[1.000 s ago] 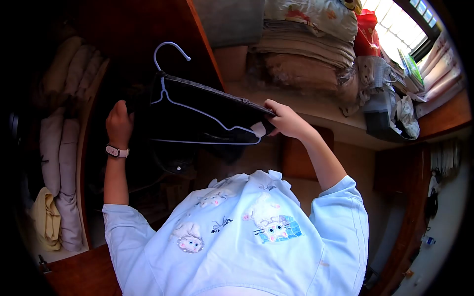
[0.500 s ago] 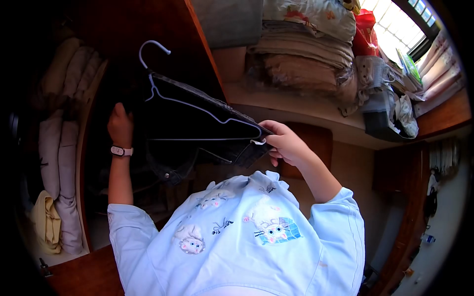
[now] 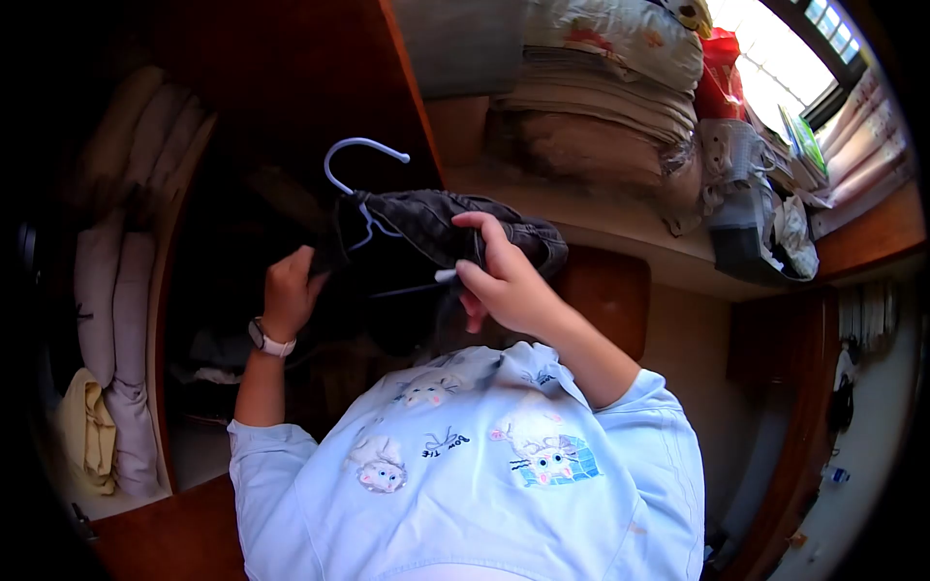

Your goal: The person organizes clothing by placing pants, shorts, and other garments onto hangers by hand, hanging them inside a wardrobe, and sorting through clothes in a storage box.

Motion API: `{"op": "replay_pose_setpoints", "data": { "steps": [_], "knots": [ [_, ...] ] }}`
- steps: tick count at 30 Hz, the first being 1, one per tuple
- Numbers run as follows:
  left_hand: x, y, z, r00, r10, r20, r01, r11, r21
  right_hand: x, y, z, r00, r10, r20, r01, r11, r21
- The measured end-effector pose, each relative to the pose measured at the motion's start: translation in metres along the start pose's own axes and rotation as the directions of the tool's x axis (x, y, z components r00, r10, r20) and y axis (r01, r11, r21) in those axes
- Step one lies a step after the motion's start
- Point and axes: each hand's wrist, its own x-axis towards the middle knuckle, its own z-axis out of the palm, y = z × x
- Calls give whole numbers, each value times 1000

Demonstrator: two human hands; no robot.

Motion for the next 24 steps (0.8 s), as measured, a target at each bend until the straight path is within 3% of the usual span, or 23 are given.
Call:
{"op": "replay_pose_setpoints", "data": {
  "steps": [1,2,3,5,6,7,9,10,11,13,15,17,18,20,21,22,23,24],
  "knots": [
    [-7,5,-7,997,-40,62,47,991,-125,-7,-9,-7,998,34,62,-33,999,-20],
    [-16,9,-13,989,-73,125,102,964,-244,-12,-21,-25,995,-1,99,21,978,-208],
    [-25,12,-16,988,-93,121,119,965,-235,-14,-31,-45,989,-34,146,89,918,-387],
    [-44,17,-14,933,-198,300,327,812,-483,-9,-27,-67,910,-415,-1,306,673,-674],
    [-54,20,-8,926,-211,314,355,773,-526,-3,-31,-63,913,-383,141,366,613,-700],
    [-55,29,-10,917,-240,318,381,765,-520,5,-33,-43,765,-517,384,582,299,-756],
    [-48,53,-17,908,-71,414,346,683,-643,14,-9,-14,810,-393,435,583,458,-671],
    [-50,57,-18,890,-26,455,332,720,-610,16,-3,-3,829,-383,407,559,550,-620],
    [-49,62,-22,889,-72,451,358,725,-589,23,5,-2,843,-312,439,523,669,-528],
    [-49,72,-33,870,35,492,334,692,-640,23,7,3,785,-218,580,564,640,-523],
    [-52,90,-38,910,-48,413,323,708,-629,27,11,10,731,-216,647,604,646,-467],
    [-38,121,-41,953,-208,219,301,695,-653,31,12,13,706,-218,673,578,727,-371],
    [-35,133,-38,953,-262,154,299,720,-626,36,14,15,647,-217,731,623,703,-343],
    [-51,144,-20,961,-241,134,275,876,-397,36,11,22,582,-233,779,655,702,-279],
    [-55,152,-14,958,-286,34,277,879,-388,34,2,28,565,-263,782,676,690,-256],
    [-56,157,-11,933,-358,44,345,848,-402,32,0,32,601,-285,746,646,723,-244],
    [-57,163,-9,902,-429,55,410,809,-422,39,-4,38,507,-425,750,790,578,-206],
    [-52,168,-10,884,-466,20,436,809,-394,44,-5,41,448,-451,772,842,503,-195]
  ]
}}
